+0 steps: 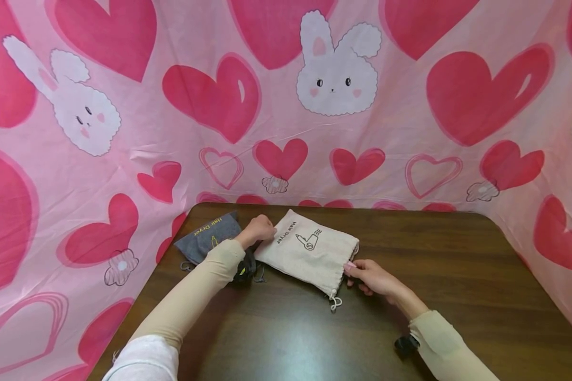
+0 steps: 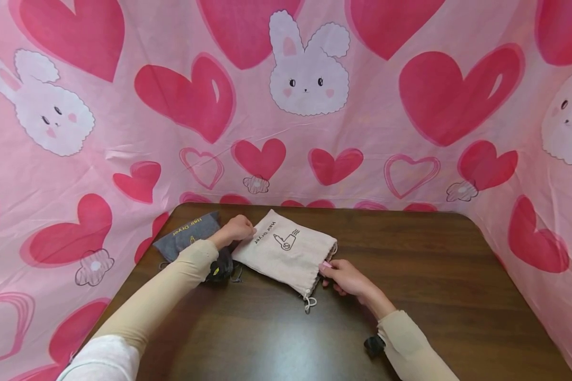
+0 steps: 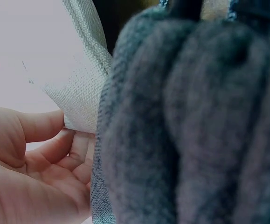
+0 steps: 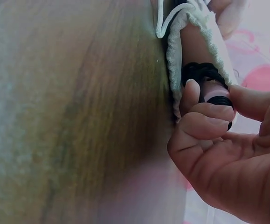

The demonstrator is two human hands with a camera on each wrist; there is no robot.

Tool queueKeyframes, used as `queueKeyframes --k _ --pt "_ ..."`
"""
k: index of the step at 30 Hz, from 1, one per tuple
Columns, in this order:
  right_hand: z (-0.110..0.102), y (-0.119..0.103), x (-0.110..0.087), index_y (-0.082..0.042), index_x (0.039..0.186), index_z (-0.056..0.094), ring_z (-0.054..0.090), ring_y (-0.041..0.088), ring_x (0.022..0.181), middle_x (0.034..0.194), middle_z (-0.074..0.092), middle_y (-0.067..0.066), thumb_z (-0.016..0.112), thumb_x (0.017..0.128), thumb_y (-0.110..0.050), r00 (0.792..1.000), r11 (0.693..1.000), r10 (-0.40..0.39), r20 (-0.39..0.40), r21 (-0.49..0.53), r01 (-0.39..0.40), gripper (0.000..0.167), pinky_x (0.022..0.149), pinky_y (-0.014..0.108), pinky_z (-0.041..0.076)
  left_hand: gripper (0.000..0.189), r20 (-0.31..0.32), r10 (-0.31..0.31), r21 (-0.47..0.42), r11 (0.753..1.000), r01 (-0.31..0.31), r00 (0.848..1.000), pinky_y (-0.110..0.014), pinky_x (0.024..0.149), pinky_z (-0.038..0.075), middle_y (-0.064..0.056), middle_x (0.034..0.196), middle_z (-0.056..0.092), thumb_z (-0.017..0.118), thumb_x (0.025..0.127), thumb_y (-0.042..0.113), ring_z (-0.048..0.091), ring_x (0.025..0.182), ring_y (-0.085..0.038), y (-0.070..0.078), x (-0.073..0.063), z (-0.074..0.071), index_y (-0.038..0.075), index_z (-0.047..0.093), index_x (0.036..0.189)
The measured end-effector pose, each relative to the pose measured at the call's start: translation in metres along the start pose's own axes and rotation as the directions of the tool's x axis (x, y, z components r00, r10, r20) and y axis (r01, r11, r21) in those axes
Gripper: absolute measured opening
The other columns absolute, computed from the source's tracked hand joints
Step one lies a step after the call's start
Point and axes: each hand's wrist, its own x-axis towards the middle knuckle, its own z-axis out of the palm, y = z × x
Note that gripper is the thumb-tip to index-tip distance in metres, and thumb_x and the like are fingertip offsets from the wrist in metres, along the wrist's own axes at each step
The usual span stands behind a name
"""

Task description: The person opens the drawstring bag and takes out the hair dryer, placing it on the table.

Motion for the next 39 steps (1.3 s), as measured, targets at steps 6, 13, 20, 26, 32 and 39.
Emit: queueKeyframes --k 6,13,20,26,32,39 --pt "-0.0011 0.0007 -0.0010 0.007 0.105 0.063 0.042 0.013 0.057 0.088 0.065 0.010 0.056 0.111 -0.032 1.000 0.998 0.000 0.001 0.066 0.000 0.040 0.052 0.024 0.036 0.053 -0.005 -0.024 0.004 1.000 0.024 1.000 -0.029 0.050 0.026 0.002 0.054 0.027 0.063 0.104 0.013 0.022 0.050 -0.012 0.0021 -0.0006 0.0005 0.013 0.043 0.055" --pt "-0.0014 0.0025 -0.0021 0.009 0.109 0.061 0.042 0.013 0.058 0.088 0.066 0.010 0.057 0.110 -0.031 1.000 0.993 0.007 0.005 0.119 -0.008 0.040 0.053 0.024 0.036 0.052 -0.006 -0.023 -0.013 1.000 0.023 1.000 -0.029 0.051 0.028 0.002 0.054 0.028 0.063 0.103 0.011 0.024 0.050 -0.012 0.0017 0.0000 0.0000 0.012 0.044 0.055" --pt "-0.0018 0.0040 -0.0053 0.009 0.114 0.061 0.040 0.013 0.058 0.089 0.065 0.010 0.057 0.110 -0.032 1.000 0.989 0.020 -0.004 0.146 -0.019 0.041 0.052 0.024 0.035 0.050 -0.004 -0.025 -0.014 1.000 0.025 1.000 -0.029 0.051 0.029 0.001 0.055 0.029 0.063 0.103 0.010 0.026 0.051 -0.014 0.0010 0.0016 0.0007 0.012 0.046 0.056" --pt "-0.0028 0.0053 -0.0074 0.009 0.117 0.060 0.041 0.013 0.058 0.090 0.065 0.009 0.056 0.110 -0.033 0.999 0.986 0.045 0.021 0.159 -0.048 0.043 0.052 0.025 0.036 0.052 0.000 -0.013 -0.025 1.000 0.013 1.000 -0.029 0.050 0.026 0.002 0.055 0.027 0.062 0.103 0.012 0.022 0.051 -0.013 -0.0007 0.0027 0.0006 0.013 0.043 0.055" --pt "-0.0035 0.0016 -0.0055 0.006 0.117 0.060 0.039 0.013 0.057 0.091 0.063 0.008 0.054 0.111 -0.042 0.996 0.989 0.071 0.045 0.124 -0.076 0.048 0.051 0.025 0.036 0.053 0.001 -0.003 -0.028 1.000 0.003 1.000 -0.029 0.049 0.022 0.002 0.055 0.026 0.062 0.103 0.012 0.017 0.051 -0.012 -0.0025 0.0031 -0.0003 0.013 0.040 0.054" --pt "-0.0042 0.0009 -0.0011 0.004 0.115 0.057 0.041 0.013 0.057 0.091 0.060 0.010 0.050 0.111 -0.047 0.994 0.992 0.068 0.087 0.096 -0.077 0.052 0.051 0.025 0.037 0.050 0.007 -0.007 -0.006 1.000 0.007 1.000 -0.028 0.049 0.025 0.002 0.054 0.027 0.062 0.100 0.009 0.022 0.051 -0.013 -0.0019 0.0037 -0.0019 0.013 0.043 0.054"
